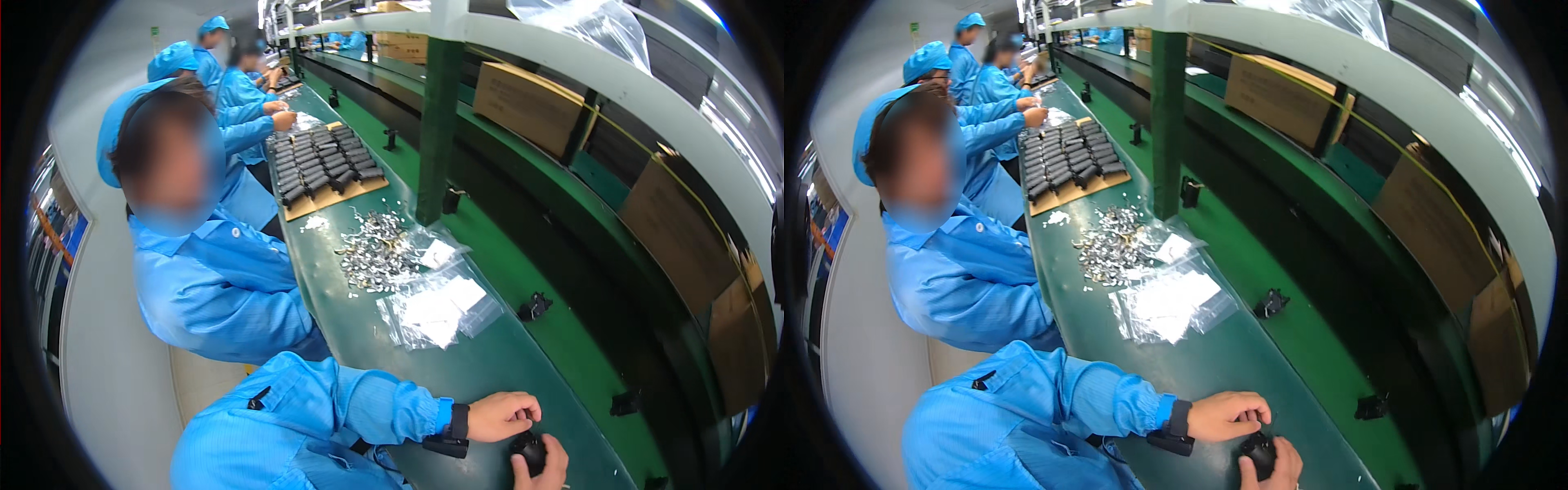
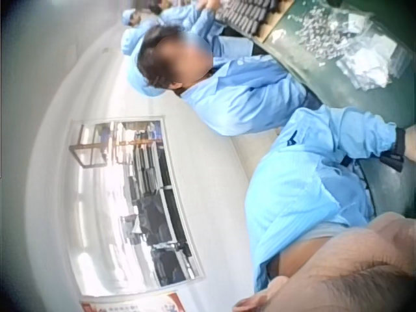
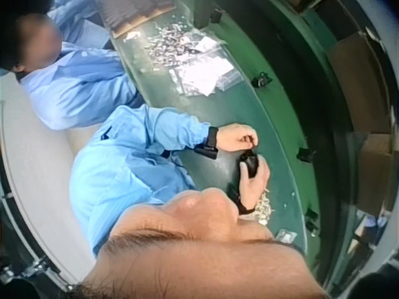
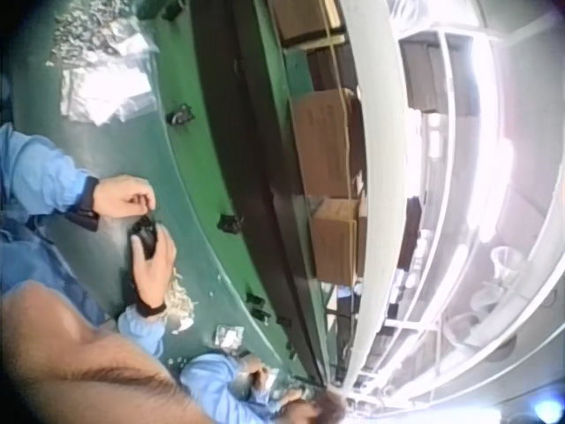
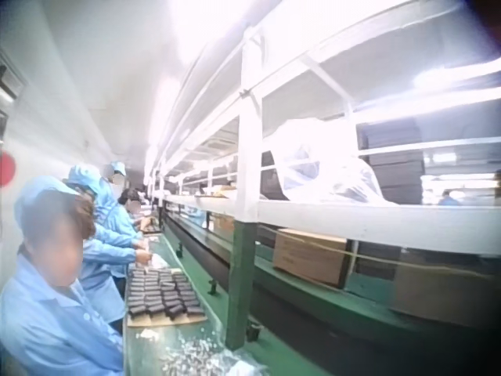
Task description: Assembling small plastic components with pins at a factory workbench.
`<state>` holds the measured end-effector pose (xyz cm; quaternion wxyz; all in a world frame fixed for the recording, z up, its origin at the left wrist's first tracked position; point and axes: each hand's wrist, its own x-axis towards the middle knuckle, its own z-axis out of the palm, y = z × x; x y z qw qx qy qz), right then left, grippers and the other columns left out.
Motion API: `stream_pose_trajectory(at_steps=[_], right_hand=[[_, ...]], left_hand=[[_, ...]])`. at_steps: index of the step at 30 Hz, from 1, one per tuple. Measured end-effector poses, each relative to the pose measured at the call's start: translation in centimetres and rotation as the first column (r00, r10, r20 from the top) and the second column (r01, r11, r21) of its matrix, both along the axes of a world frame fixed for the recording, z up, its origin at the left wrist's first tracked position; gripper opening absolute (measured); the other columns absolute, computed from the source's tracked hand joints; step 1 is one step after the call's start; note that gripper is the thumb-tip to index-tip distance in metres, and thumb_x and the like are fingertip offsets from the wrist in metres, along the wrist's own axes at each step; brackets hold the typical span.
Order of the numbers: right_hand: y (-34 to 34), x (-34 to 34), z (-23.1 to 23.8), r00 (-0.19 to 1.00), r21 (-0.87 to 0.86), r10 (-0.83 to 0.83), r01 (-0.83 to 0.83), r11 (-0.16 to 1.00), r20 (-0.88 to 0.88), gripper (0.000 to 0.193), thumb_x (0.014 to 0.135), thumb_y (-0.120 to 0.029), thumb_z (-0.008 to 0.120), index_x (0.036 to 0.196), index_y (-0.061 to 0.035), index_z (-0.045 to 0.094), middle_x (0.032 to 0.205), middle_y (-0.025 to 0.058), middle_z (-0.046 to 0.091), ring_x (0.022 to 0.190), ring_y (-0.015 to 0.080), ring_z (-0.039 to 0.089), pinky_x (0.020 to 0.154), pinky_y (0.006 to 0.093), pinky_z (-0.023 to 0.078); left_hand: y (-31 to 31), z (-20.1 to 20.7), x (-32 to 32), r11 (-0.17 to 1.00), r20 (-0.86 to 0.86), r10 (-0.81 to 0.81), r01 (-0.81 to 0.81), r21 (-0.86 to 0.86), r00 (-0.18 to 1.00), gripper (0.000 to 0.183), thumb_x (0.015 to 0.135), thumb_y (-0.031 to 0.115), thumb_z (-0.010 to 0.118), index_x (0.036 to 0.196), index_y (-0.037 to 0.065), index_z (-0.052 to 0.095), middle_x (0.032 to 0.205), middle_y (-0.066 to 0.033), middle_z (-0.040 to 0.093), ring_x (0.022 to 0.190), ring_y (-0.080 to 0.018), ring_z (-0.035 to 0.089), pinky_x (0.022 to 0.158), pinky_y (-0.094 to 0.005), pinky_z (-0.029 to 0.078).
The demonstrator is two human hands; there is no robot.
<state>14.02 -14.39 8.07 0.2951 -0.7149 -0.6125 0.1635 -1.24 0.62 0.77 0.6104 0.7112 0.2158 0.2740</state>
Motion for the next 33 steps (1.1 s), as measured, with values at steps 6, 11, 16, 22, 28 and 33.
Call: stream_pose_trajectory(at_steps=[6,11,16,22,28,33], right_hand=[[0.4,-0.7,-0.1,0.999,0.032,-0.04,0.04,0.999,-0.009,0.041,0.087,-0.02,0.081,0.121,-0.0004,0.067,0.123,0.0208,0.068,0.117,0.0399,0.06,0.105,0.0448,0.046],[-0.1,0.6,-1.8,0.995,0.178,-0.076,0.085,0.98,-0.058,0.055,0.075,-0.018,0.088,0.123,0.0007,0.067,0.126,0.0193,0.065,0.119,0.038,0.058,0.101,0.0437,0.049],[0.2,0.5,-1.8,0.995,0.082,-0.061,0.067,0.994,-0.078,0.046,0.081,-0.021,0.086,0.119,-0.0024,0.069,0.121,0.0156,0.068,0.116,0.0372,0.06,0.101,0.0442,0.049],[-0.5,1.3,-1.7,0.997,0.029,-0.056,0.057,0.998,-0.051,0.051,0.085,-0.03,0.084,0.125,-0.0026,0.068,0.122,0.0147,0.07,0.111,0.0357,0.062,0.098,0.0426,0.05],[-0.8,1.5,-2.0,0.995,0.045,-0.071,0.074,0.996,-0.063,0.055,0.088,-0.033,0.081,0.129,-0.0001,0.064,0.122,0.0164,0.069,0.113,0.0365,0.061,0.099,0.0427,0.05],[-0.7,0.9,-2.1,0.974,0.075,-0.16,0.174,0.982,-0.158,0.07,0.086,-0.031,0.084,0.141,0.0004,0.054,0.12,0.0179,0.069,0.111,0.0366,0.062,0.096,0.0431,0.052]], left_hand=[[0.4,0.0,-0.8,0.999,0.001,0.035,-0.035,-0.007,0.999,0.019,0.098,0.007,0.065,0.117,0.003,0.065,0.111,-0.0095,0.065,0.092,-0.0176,0.067,0.081,-0.0309,0.057],[0.6,0.0,0.0,0.999,0.014,0.043,-0.044,0.025,0.999,0.023,0.096,0.008,0.066,0.118,0.004,0.064,0.116,-0.0129,0.061,0.101,-0.0214,0.065,0.08,-0.0317,0.057],[0.7,-0.6,-0.4,0.997,-0.006,0.025,-0.025,-0.071,1.0,0.027,0.096,0.0,0.065,0.123,0.003,0.063,0.124,-0.007,0.059,0.109,-0.0164,0.059,0.091,-0.0306,0.054],[0.5,0.0,-0.3,0.99,-0.016,-0.019,0.017,-0.143,1.0,0.022,0.097,0.001,0.065,0.119,0.001,0.064,0.119,-0.0088,0.06,0.104,-0.0153,0.063,0.087,-0.0283,0.054],[0.5,0.1,-0.3,0.979,-0.04,-0.018,0.009,-0.206,0.999,0.022,0.096,-0.004,0.064,0.118,0.0,0.063,0.118,-0.0069,0.06,0.097,-0.0105,0.062,0.079,-0.0249,0.052],[0.4,0.3,-0.5,0.979,0.006,-0.015,0.016,-0.205,1.0,0.022,0.096,-0.004,0.064,0.118,-0.001,0.061,0.116,-0.0043,0.06,0.094,-0.0104,0.061,0.083,-0.0239,0.051]])
